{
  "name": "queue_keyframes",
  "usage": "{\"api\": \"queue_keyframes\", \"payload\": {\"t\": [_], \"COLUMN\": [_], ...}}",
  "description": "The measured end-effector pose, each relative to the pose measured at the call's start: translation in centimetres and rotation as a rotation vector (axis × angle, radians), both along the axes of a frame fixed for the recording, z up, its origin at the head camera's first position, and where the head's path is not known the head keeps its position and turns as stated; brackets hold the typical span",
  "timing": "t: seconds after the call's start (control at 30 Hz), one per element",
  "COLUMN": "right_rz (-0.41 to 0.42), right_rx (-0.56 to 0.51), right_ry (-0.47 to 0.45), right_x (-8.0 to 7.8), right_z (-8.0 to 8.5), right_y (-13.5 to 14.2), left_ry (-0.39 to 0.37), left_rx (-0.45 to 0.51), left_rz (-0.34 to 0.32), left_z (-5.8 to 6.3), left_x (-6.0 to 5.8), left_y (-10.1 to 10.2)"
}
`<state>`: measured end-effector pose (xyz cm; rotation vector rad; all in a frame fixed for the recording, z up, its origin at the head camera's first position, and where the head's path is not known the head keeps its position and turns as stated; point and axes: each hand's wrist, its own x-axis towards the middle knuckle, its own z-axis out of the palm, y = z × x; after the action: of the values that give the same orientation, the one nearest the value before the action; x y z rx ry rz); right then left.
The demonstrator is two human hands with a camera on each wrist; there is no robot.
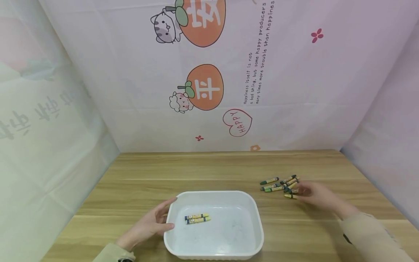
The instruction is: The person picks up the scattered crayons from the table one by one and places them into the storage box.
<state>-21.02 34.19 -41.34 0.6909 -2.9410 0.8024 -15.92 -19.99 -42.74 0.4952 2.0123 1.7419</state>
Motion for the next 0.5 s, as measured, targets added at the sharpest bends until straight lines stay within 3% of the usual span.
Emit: {"api": "queue_keyframes", "payload": {"t": [0.5], "right_rz": [0.024], "right_rx": [0.087], "right_ry": [0.043], "right_x": [-0.63], "right_z": [-1.20], "right_y": [0.04], "left_ry": [-0.010], "left_rx": [-0.014], "left_rz": [0.015], "left_z": [0.15], "left_x": [0.10], "left_y": [0.09]}}
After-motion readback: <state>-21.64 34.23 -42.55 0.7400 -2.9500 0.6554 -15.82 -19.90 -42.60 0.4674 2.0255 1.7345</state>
